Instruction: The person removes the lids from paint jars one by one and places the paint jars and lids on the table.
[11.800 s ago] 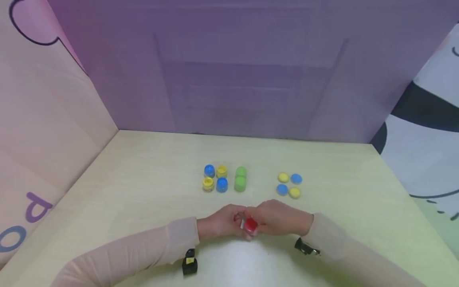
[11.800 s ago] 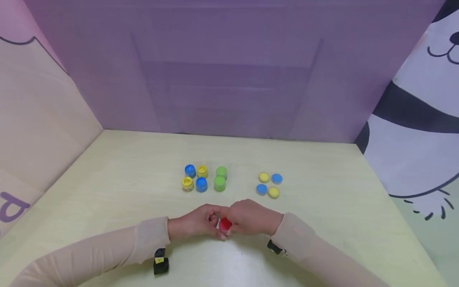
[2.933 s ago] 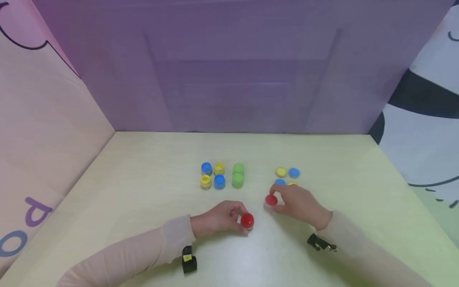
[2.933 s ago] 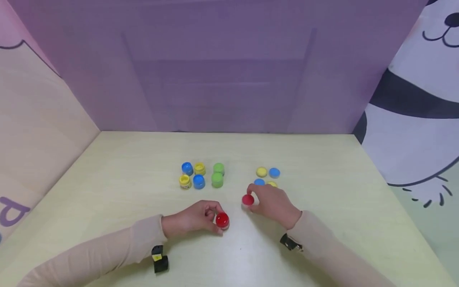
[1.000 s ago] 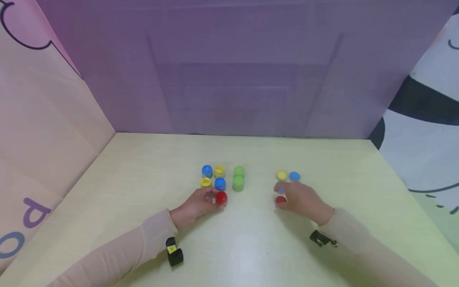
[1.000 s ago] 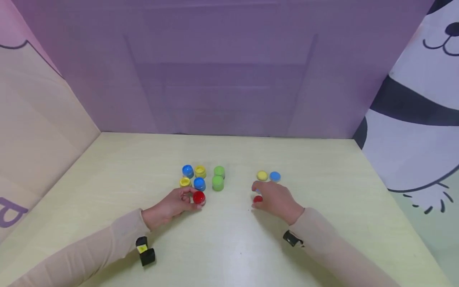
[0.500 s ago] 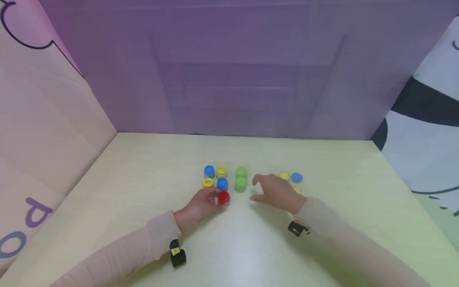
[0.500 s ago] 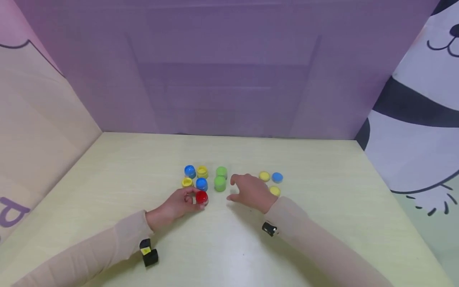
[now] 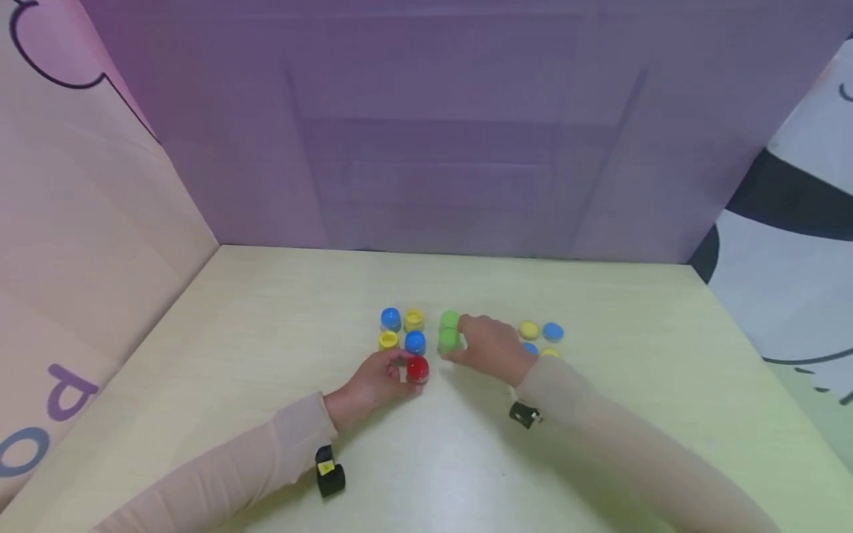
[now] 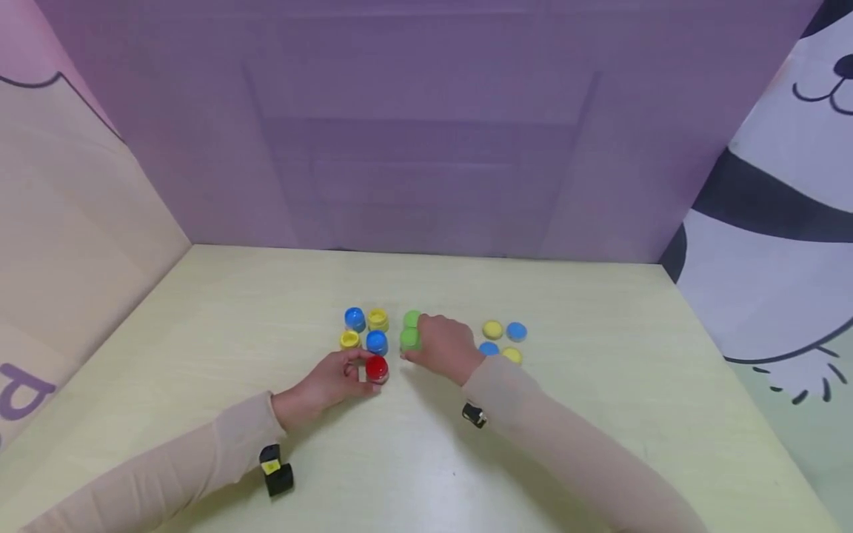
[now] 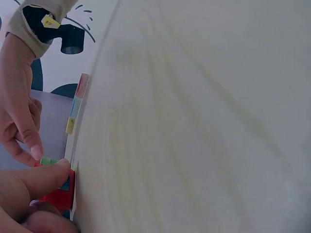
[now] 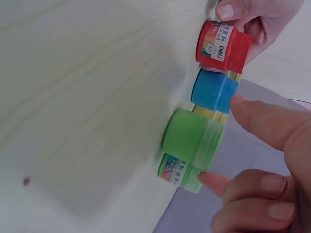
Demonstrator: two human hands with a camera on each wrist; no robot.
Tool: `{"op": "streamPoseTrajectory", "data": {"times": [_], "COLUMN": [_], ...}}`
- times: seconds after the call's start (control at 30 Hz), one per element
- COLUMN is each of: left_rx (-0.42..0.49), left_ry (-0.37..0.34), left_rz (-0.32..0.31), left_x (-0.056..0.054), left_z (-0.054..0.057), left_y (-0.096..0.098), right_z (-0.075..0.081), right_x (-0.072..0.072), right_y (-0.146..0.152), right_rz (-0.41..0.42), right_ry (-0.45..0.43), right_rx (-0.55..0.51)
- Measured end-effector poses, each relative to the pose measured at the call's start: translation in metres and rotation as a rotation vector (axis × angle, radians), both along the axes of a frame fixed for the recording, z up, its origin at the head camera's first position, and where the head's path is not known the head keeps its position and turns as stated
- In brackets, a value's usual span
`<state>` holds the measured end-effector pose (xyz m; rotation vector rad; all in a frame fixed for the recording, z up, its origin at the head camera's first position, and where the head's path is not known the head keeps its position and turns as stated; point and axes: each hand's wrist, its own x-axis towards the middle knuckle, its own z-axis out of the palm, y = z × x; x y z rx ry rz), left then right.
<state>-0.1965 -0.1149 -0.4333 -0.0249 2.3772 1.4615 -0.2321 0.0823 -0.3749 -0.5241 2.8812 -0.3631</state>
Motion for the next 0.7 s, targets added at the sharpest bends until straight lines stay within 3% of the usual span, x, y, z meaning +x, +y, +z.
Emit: {"op": "streamPoseTrajectory", "data": {"times": [0.33, 0.7], "left_rx": [0.012, 0.085], "left_ry": [0.055, 0.061], "left_rz": [0.003, 0.025], "left_x": [0.004, 0.003], "left_z": [0.002, 0.016], "left_y": [-0.005, -0.005], "right_z": [-0.008, -0.011], "right_x": [-0.009, -0.009], "right_y": [-0.007, -0.006], "right_rz": [-0.064, -0.027], "right_ry": [0.005, 0.067], "right_rx": [-0.015, -0.057]}}
